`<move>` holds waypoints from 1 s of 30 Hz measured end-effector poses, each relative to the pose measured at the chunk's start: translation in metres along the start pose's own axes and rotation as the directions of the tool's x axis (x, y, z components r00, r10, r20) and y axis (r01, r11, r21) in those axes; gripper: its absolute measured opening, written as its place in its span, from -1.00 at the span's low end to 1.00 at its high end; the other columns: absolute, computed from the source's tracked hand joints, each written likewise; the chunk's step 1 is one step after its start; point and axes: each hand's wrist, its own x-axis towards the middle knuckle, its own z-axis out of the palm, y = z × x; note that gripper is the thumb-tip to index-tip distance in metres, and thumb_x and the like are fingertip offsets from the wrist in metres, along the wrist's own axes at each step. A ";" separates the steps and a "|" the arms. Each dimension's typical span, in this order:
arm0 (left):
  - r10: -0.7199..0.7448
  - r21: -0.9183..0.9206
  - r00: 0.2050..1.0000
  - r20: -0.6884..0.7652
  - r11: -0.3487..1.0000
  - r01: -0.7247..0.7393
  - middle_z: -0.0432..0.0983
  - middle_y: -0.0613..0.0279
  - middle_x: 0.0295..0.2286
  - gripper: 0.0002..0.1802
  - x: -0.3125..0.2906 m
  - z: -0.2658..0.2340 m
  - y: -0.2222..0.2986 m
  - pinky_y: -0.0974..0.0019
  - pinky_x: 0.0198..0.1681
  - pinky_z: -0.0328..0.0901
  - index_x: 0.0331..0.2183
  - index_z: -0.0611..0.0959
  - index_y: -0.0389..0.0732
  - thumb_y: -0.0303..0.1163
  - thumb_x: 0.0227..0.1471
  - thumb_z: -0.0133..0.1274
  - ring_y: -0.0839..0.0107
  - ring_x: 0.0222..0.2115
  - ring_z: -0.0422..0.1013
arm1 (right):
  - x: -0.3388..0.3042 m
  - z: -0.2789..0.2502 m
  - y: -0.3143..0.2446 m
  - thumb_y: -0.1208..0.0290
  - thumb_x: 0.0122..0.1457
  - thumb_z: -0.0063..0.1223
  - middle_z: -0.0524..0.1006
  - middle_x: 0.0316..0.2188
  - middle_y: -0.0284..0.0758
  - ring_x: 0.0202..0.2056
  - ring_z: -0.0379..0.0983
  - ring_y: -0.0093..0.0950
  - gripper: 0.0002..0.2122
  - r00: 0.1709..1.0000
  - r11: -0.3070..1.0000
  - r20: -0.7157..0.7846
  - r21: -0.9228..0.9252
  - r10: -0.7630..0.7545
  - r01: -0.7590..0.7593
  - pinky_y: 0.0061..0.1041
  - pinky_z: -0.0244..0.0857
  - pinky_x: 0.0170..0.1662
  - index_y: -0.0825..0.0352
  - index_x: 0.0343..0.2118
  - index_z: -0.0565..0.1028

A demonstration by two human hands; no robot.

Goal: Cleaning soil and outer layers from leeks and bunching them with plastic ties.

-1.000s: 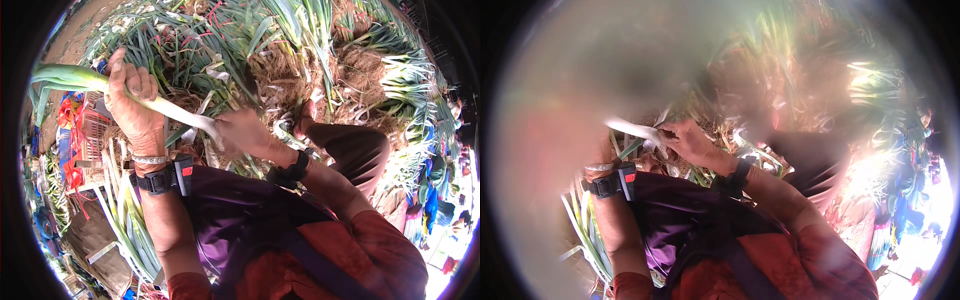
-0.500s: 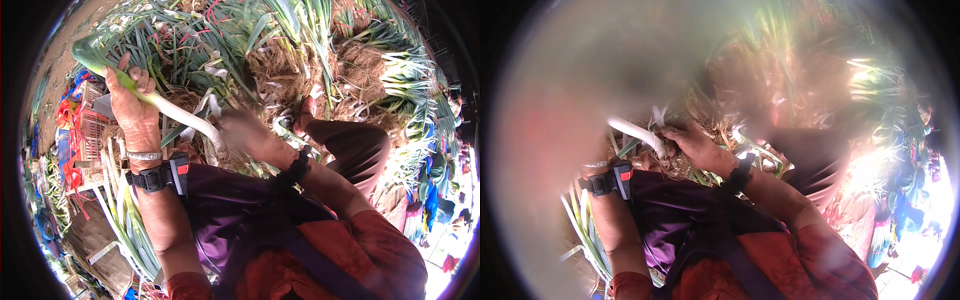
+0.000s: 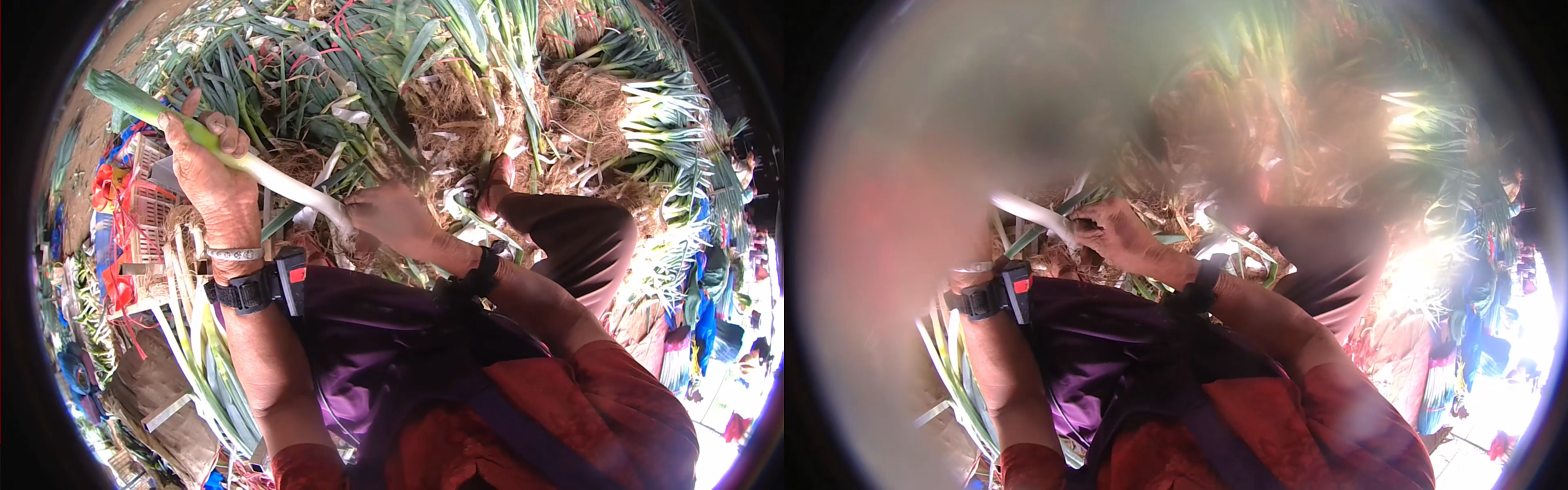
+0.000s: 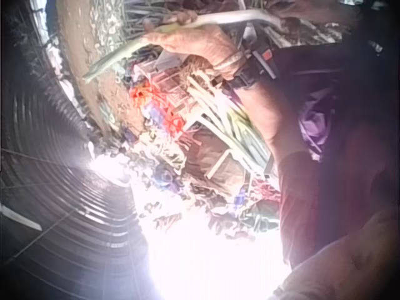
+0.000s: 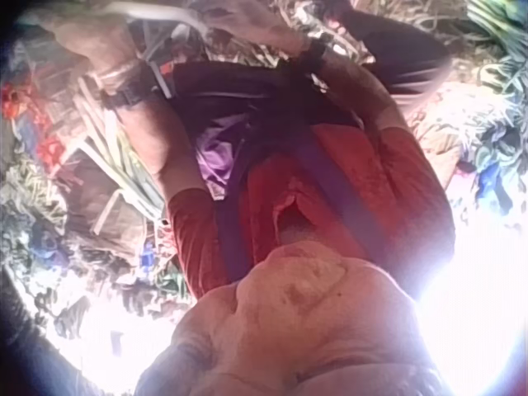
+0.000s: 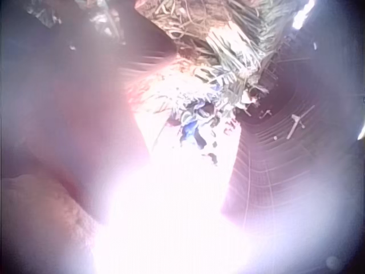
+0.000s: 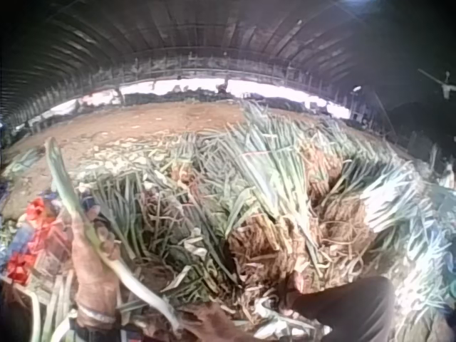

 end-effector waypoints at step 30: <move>0.175 -0.560 0.863 0.473 0.817 0.141 0.11 0.41 -0.67 -0.22 0.023 -0.032 0.021 0.58 -0.79 0.06 -0.06 0.36 -0.49 0.13 0.05 -0.08 0.66 -0.81 0.03 | -0.031 -0.030 -0.014 0.31 0.16 0.02 0.50 -0.33 -0.29 -0.30 0.47 -0.48 -0.74 0.953 0.886 0.108 0.352 0.283 -0.303 -0.45 0.38 -0.22 0.35 -0.15 0.43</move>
